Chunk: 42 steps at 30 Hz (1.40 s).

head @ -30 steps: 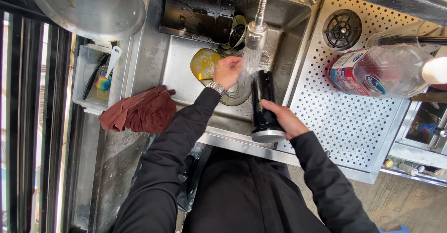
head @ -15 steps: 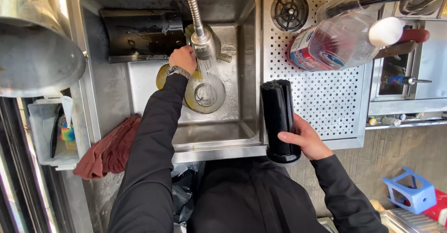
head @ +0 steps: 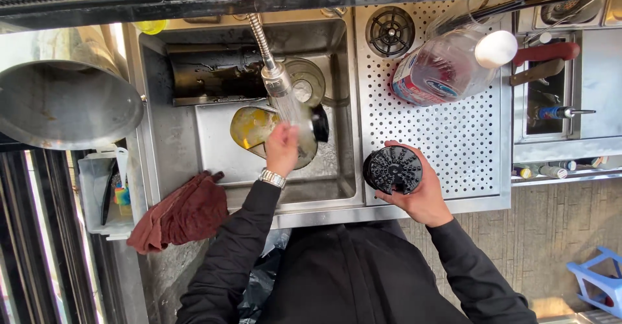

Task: Cleaning a bar counter and washing juicer components in a sink.

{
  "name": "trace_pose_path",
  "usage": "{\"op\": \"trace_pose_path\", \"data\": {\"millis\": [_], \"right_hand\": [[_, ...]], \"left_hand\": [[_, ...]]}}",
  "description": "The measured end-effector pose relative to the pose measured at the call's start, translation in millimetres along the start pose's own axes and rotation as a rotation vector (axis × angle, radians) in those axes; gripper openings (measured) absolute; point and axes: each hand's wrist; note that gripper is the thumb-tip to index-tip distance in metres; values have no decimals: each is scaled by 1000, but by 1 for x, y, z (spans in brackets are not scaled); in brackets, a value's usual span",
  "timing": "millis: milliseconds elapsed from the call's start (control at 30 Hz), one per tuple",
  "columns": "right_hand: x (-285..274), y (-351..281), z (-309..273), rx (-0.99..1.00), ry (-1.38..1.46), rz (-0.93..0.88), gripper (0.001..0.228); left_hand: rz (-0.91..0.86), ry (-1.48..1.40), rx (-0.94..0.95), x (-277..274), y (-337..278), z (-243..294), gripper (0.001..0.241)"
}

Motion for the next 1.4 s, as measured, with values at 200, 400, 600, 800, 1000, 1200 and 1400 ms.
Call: {"op": "trace_pose_path", "data": {"millis": [200, 400, 600, 800, 1000, 1200, 1400], "right_hand": [[-12, 2, -1, -85, -25, -1, 81], [-29, -13, 29, 59, 68, 59, 70], [-78, -24, 60, 48, 95, 253, 61], [-131, -4, 102, 82, 141, 404, 39], [-183, 78, 197, -90, -54, 685, 53], [-149, 58, 225, -81, 69, 809, 89], [35, 87, 99, 429, 299, -171, 43]], "left_hand": [[-65, 432, 100, 15, 21, 24, 20], [-101, 568, 56, 25, 43, 6, 18], [75, -95, -289, 7, 66, -25, 28], [186, 279, -395, 35, 54, 32, 24], [71, 269, -154, 29, 44, 18, 25], [-20, 483, 12, 39, 12, 75, 17], [-51, 665, 524, 15, -25, 98, 28]]}}
Point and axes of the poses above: each hand's wrist, its own y-axis towards the middle knuckle, its own x-axis out of the palm, z = x × y, and after that the axes turned 6 degrees about -y, right-handed
